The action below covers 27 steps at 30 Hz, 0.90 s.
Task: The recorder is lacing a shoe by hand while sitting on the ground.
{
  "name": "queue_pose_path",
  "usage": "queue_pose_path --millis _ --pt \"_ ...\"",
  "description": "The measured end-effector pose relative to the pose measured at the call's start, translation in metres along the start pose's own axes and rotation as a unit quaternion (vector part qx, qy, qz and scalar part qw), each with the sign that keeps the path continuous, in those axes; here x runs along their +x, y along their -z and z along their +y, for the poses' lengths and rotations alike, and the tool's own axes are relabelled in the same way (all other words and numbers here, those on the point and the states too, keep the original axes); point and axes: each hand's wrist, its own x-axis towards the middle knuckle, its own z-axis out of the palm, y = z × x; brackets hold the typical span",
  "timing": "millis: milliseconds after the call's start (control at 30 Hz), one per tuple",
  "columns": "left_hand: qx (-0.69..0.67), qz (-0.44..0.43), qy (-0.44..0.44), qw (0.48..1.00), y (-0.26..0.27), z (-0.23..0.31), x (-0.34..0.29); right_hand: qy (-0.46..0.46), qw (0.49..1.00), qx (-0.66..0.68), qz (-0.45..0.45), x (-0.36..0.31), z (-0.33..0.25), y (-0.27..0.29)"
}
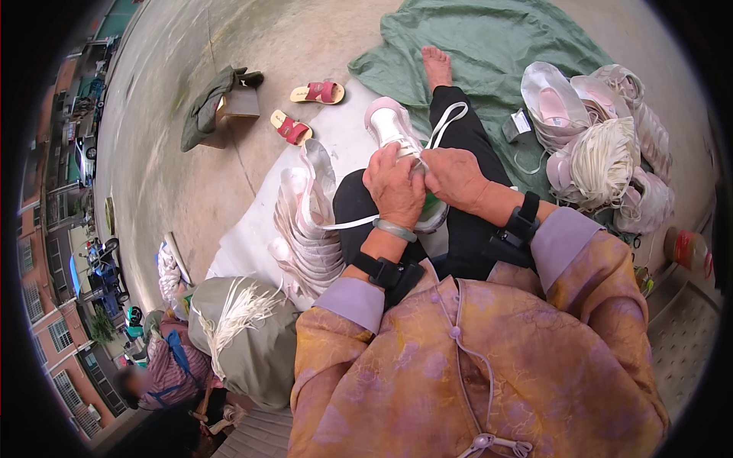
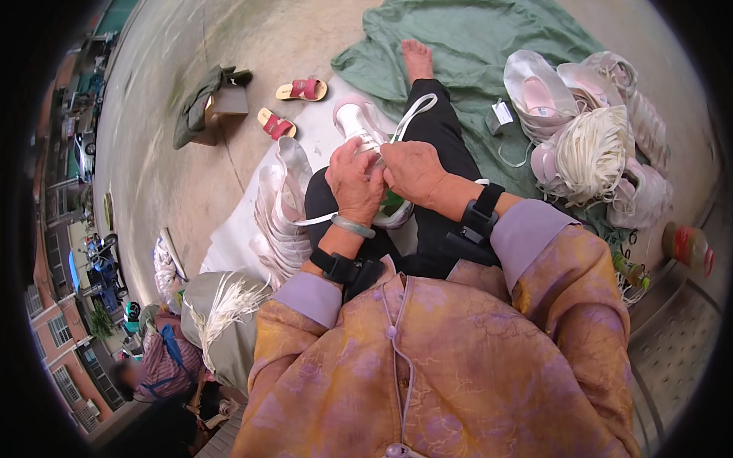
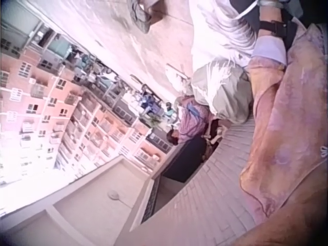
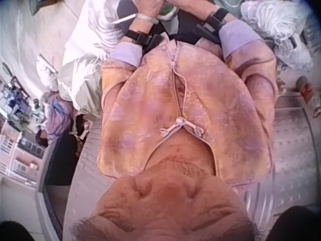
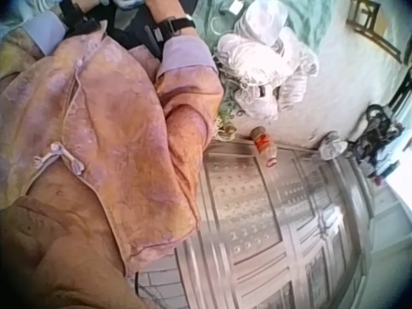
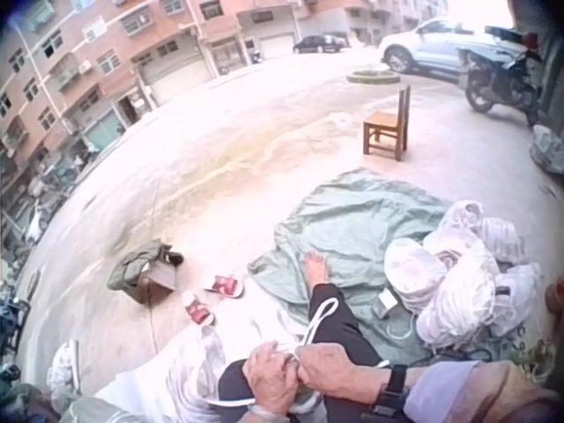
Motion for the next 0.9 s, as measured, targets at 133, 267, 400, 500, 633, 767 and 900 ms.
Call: queue_pose_path --millis 133,267,400,500,633,767,900 --pt "0.026 0.001 -0.013 1.000 -0.001 0.007 0.004 -0.005 1.000 0.018 -0.011 0.000 0.009 0.002" --pt "0.081 -0.012 -0.045 0.996 0.000 0.012 0.011 -0.004 0.999 0.048 -0.007 -0.001 0.009 0.004" --pt "0.135 -0.048 -0.097 0.985 0.026 0.021 0.010 -0.032 0.996 0.073 -0.029 -0.004 0.007 0.008" --pt "0.151 -0.071 -0.070 0.984 0.070 0.010 -0.007 -0.015 0.996 0.085 -0.013 -0.010 0.016 0.005" --pt "0.235 -0.039 0.050 0.970 0.136 -0.058 -0.062 0.034 0.996 0.063 0.051 -0.013 0.021 -0.002" --pt "0.304 -0.068 0.255 0.916 0.196 -0.141 -0.141 -0.017 0.995 0.091 -0.031 -0.006 0.009 0.009" --pt "0.285 -0.140 0.198 0.927 0.181 -0.119 -0.139 -0.089 0.985 0.144 -0.042 -0.004 0.007 0.013"
